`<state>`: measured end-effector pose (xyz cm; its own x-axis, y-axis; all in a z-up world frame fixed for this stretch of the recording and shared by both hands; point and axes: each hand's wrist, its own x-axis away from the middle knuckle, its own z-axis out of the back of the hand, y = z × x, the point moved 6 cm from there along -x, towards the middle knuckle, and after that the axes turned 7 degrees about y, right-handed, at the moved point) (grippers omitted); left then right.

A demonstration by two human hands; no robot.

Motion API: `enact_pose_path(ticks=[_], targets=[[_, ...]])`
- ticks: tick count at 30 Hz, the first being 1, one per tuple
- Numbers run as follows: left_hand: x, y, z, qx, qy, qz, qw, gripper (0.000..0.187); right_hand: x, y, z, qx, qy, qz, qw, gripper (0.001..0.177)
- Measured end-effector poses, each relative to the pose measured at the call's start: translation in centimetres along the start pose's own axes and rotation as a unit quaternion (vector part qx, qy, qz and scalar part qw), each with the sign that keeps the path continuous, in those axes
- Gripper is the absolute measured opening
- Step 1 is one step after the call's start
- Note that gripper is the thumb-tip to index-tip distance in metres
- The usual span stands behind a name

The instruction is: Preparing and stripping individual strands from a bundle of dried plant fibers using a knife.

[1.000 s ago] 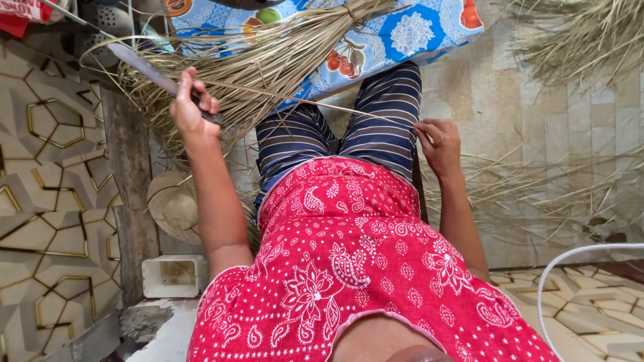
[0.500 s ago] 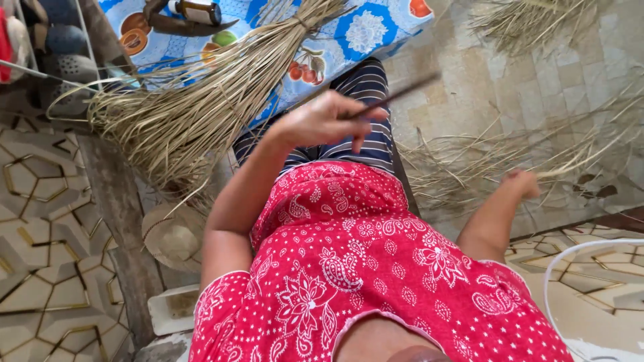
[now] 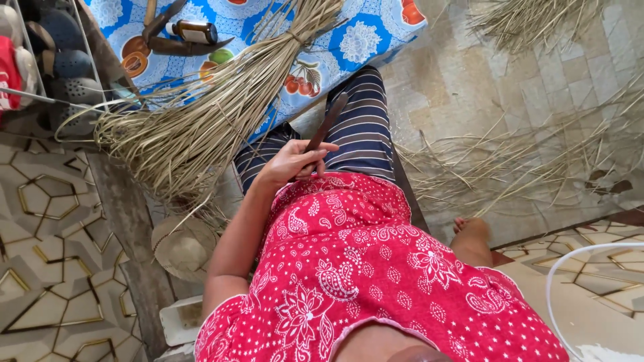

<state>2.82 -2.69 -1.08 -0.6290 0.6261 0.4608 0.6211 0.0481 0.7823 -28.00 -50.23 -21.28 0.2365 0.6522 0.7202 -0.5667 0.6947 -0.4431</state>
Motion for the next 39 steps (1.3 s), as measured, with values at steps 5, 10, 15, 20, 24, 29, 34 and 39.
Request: enact_pose_path(ticks=[5, 10, 15, 20, 24, 29, 34, 39], targets=[[0.0, -1.8, 1.7, 0.026, 0.035, -0.015, 0.999, 0.033, 3.1, 2.4, -1.0, 0.105, -0.073, 0.024, 0.991, 0.045], [0.0, -2.3, 2.7, 0.048, 0.042, -0.032, 0.997, 0.033, 4.2, 5.0, -2.6, 0.188, -0.137, 0.05, 0.971, 0.063], [-0.2, -4.1, 4.1, 0.112, 0.001, -0.04, 0.993, 0.038, -8.7, 2.4, -20.5, 0.14, -0.044, 0.325, 0.934, 0.049], [-1.3, -6.1, 6.2, 0.137, -0.009, -0.063, 0.989, 0.04, 24.5, -4.4, -21.9, -0.053, -0.19, 0.646, 0.738, 0.009], [-2.2, -6.8, 7.7, 0.183, -0.019, -0.092, 0.979, 0.036, 44.8, -8.7, -14.3, -0.174, -0.348, 0.772, 0.502, 0.022], [-2.2, -6.8, 8.3, 0.204, -0.038, -0.107, 0.972, 0.035, 54.8, -8.3, -4.6, -0.241, -0.649, 0.665, 0.281, 0.034], [0.0, -4.3, 6.8, 0.181, -0.03, -0.087, 0.979, 0.037, 60.4, -6.7, 0.8, -0.216, -0.854, 0.455, 0.129, 0.068], [-0.3, -4.5, 6.9, 0.149, -0.044, -0.089, 0.984, 0.036, 60.4, -5.1, 1.6, -0.128, -0.866, 0.483, 0.011, 0.049]])
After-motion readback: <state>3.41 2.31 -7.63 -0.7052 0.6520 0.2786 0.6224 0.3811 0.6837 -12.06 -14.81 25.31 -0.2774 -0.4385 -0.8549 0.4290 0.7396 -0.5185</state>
